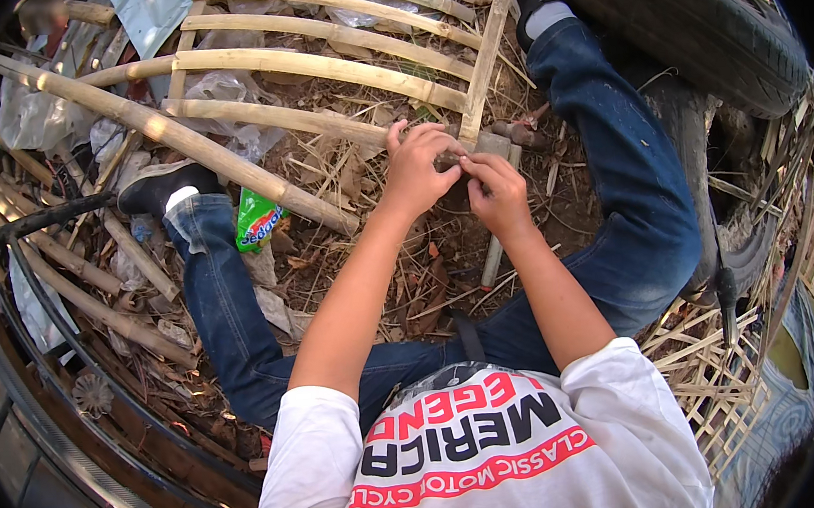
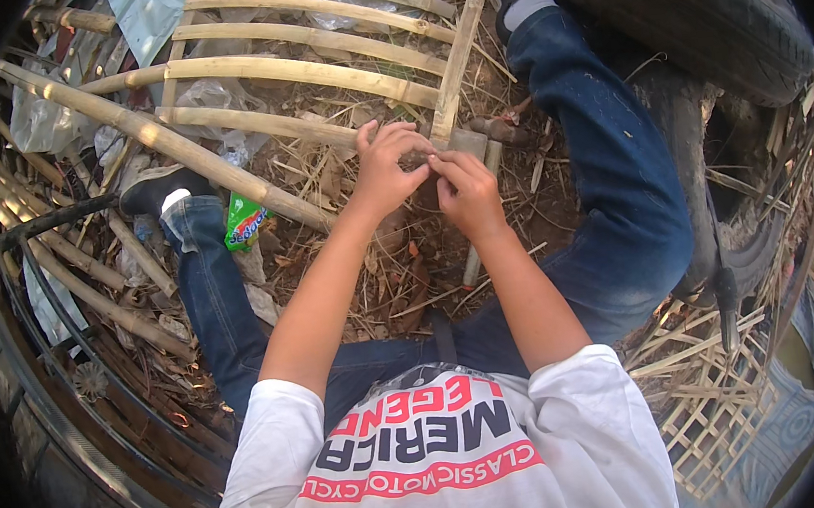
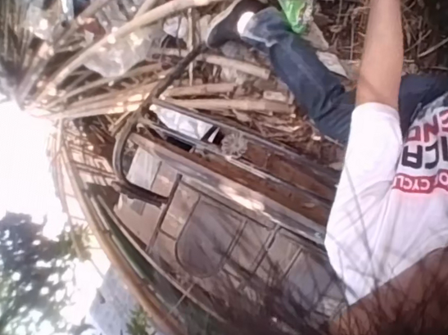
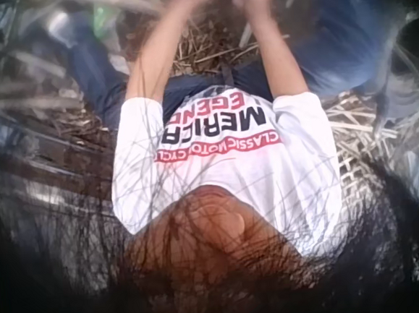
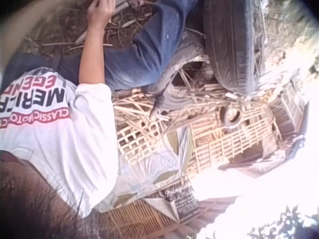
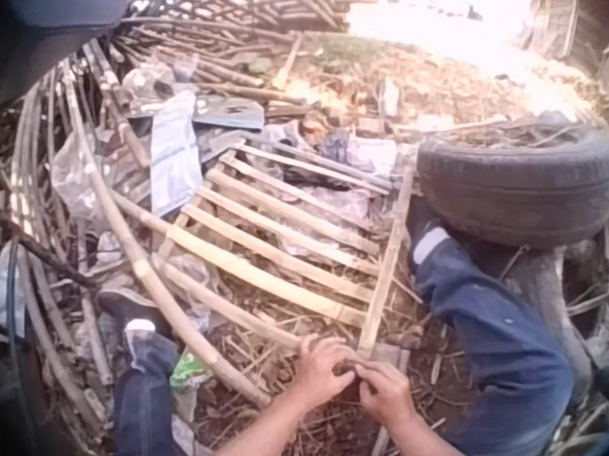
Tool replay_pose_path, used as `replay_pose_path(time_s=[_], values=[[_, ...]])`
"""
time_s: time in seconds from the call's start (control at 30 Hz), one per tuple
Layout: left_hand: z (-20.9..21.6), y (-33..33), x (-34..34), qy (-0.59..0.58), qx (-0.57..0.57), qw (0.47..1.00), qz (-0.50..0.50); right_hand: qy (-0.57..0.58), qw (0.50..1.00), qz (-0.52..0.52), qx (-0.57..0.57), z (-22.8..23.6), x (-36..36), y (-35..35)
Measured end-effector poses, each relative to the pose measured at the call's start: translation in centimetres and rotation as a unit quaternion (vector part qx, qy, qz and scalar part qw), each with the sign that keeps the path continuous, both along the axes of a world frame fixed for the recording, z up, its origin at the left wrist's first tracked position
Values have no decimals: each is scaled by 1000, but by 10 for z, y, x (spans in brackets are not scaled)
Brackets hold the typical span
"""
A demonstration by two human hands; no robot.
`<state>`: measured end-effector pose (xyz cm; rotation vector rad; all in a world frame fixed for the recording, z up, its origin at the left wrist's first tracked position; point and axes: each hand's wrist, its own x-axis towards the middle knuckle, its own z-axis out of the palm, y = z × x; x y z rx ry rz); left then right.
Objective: The person assembles a small bamboo lattice structure by hammering nails through overlapping bamboo slats, then picks up the structure to check it.
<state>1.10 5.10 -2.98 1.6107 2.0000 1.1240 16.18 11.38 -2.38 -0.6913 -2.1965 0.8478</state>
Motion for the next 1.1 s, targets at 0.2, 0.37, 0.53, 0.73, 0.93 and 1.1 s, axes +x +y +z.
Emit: replay_pose_path(time_s=[0.2,0.37,0.53,0.73,0.93,1.1], values=[[-1,0,2,-17,10,1000,12,-12,1000,-1,-21,5,1,-4],[-3,1,6,10,20,1000,18,-19,998,-24,-54,5,6,1],[-9,0,6,33,40,998,36,-35,995,-1,-93,13,0,-8],[-9,0,8,42,62,997,37,-33,996,-8,-79,11,2,-5],[-9,1,10,29,49,998,38,12,991,-53,-122,6,2,-5],[-5,3,12,36,47,997,44,36,924,-169,-340,-10,4,5]])
